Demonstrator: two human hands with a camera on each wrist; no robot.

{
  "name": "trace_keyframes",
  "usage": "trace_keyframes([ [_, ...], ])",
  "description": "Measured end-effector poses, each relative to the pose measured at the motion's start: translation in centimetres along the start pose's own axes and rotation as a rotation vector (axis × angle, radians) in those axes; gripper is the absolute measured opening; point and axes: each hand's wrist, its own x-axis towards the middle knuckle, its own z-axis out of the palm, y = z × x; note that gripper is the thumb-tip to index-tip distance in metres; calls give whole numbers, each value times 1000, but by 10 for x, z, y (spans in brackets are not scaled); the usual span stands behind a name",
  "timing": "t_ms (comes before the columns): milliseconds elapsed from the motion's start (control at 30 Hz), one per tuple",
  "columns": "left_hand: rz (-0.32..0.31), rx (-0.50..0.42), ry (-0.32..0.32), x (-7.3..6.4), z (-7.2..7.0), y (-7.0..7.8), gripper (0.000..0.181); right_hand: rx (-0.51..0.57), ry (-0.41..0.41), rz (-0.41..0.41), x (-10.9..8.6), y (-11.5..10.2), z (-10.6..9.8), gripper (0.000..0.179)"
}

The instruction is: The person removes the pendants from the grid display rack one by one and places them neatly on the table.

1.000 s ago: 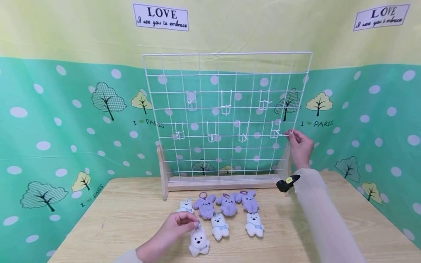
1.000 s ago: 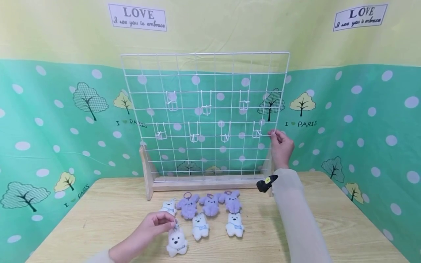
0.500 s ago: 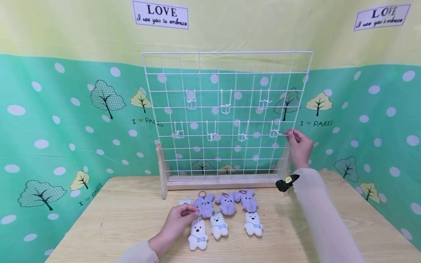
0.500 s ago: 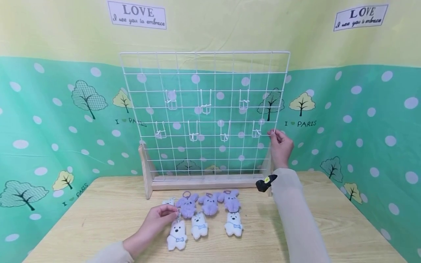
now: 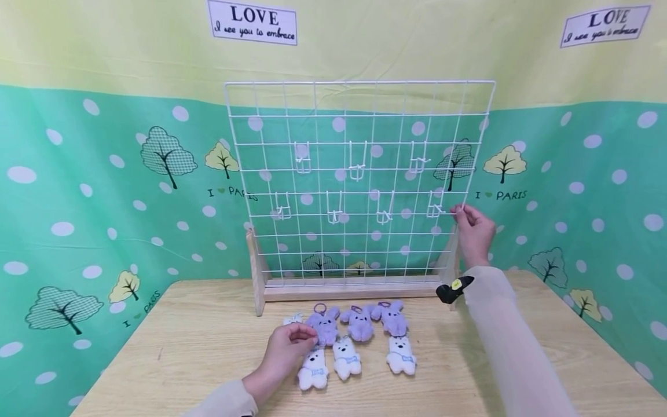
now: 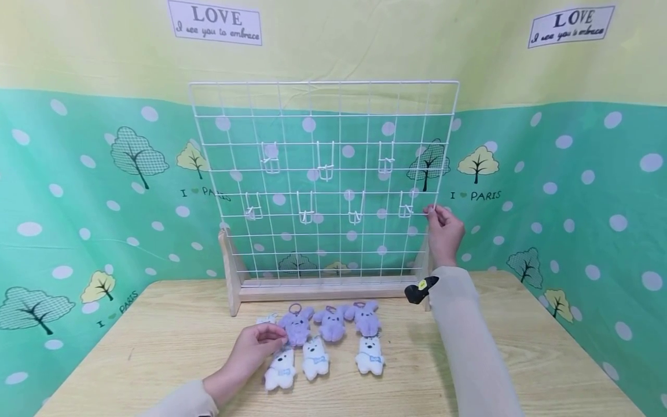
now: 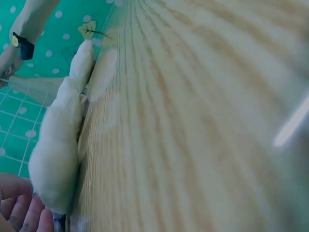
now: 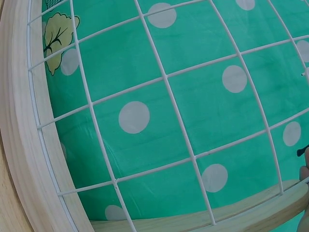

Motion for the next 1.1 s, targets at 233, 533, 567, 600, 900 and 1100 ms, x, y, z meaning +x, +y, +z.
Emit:
trace_keyframes([
  [233,-10,-11,-4,-1,-4,2,17,-3,-7,6,0,2,1,37],
  [533,-30,-46,62,5,-17,14,21,-4,-28,26,1,3,-1,37],
  [567,-37,-51,75,7,-19,16,21,-4,-32,28,2,3,-1,37],
  [600,-41,-53,89,8,-21,18,20,0,-35,30,2,4,-1,37],
  [900,-70,-114,145,20,-44,33,21,127,-104,122,7,7,-7,40],
  [1100,-69,-115,159,27,-60,47,27,156,-125,85,13,12,-19,45],
])
